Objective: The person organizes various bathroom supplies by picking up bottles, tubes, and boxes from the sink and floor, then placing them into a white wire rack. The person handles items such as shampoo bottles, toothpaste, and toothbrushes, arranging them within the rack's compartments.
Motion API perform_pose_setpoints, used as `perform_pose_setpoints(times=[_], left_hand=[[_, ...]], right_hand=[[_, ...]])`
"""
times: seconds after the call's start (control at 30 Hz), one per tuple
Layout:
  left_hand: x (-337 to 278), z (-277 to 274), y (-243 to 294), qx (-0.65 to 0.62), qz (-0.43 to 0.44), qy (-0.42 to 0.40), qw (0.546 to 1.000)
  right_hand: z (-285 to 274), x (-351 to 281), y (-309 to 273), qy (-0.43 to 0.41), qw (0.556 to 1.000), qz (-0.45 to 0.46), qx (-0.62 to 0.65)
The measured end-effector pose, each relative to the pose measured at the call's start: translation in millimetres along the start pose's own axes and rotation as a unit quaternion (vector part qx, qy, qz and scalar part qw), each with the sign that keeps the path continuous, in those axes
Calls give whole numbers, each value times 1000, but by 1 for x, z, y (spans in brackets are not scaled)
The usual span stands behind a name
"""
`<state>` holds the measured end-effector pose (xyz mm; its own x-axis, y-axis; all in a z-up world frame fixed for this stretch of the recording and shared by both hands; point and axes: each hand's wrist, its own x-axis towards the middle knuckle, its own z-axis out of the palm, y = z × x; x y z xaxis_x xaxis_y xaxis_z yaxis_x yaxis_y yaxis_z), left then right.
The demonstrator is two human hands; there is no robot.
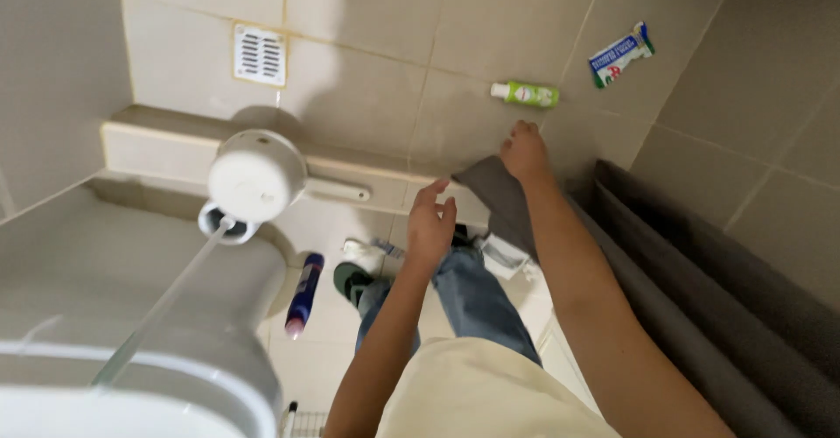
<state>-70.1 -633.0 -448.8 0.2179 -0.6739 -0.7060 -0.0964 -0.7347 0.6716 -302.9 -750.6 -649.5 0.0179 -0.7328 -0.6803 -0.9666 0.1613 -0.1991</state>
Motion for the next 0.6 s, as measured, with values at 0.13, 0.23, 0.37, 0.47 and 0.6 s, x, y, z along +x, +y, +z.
perform_pose_setpoints(times=[0.13, 0.23, 0.37, 0.47, 0.6], left_hand=[[42, 22, -19, 34, -9, -2, 999], [65, 32, -21, 40, -14, -2, 999], [81, 39, -15, 40, -2, -13, 999], [89, 41, -17, 41, 3, -10, 999], [91, 41, -26, 63, -2, -11, 998]], right_hand=[[-9, 24, 10, -7, 989, -39, -141], [14, 53, 20, -9, 976, -71, -206], [33, 78, 7, 23, 942, -162, -292], [23, 86, -17, -58, 921, -120, -366], [39, 110, -10, -88, 907, -93, -401]])
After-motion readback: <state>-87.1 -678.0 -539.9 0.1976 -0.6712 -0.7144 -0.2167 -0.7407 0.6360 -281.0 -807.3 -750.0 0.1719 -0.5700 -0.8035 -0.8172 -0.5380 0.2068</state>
